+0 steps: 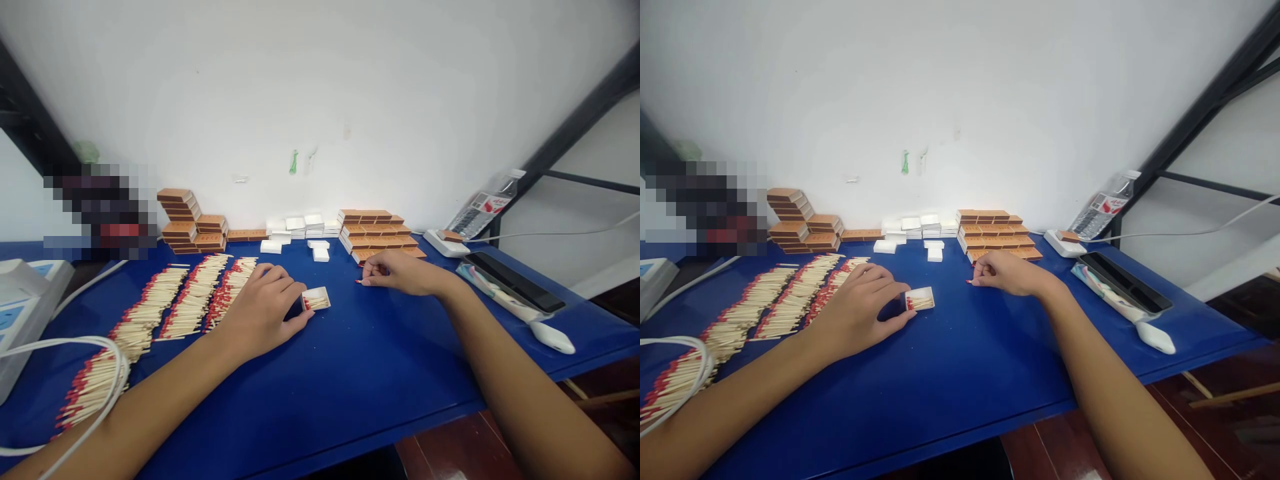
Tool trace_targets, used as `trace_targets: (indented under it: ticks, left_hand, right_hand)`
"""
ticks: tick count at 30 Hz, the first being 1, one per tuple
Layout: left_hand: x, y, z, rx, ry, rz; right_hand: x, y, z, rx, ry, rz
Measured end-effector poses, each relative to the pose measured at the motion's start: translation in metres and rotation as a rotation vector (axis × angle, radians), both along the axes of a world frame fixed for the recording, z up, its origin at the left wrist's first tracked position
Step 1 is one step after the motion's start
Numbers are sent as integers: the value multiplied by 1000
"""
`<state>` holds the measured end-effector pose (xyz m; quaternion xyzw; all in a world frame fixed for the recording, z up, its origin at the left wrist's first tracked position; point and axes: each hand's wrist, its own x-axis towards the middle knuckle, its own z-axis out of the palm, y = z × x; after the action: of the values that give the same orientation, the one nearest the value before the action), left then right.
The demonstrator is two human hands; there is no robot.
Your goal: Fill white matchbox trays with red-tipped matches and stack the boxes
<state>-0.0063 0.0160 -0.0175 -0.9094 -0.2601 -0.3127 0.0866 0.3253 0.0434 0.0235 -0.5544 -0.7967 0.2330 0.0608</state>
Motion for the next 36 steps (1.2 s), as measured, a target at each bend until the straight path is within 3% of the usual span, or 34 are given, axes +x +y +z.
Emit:
trace_targets:
  ticks: [8,12,15,18,21,24,27,36]
  left_hand:
    - [1,-1,0,2,0,-5]
    - [3,-1,0,5,0,-4]
    - [3,-1,0,-11,-3,-3]
    - [3,0,0,-25,-16,-4]
    - [2,0,1,-39,-11,-7]
    - [2,-1,1,-43,-6,-6]
    - [1,-1,2,-32,-10,-3]
    - [2,-1,1,-6,-18,-10]
  right_hand:
    - [-48,-26,8,169,248,100]
    - [-83,-37,-1,192,299,165]
    - [-93,-37,-8,208,295,178]
    - [-81,-31,-7,271,260,148]
    - [-47,-18,0,380,157,5]
    - [-7,-4,6,376,2,-140]
    - [18,6,4,327,-23,-178]
    - [9,7,-1,178,-78,-185]
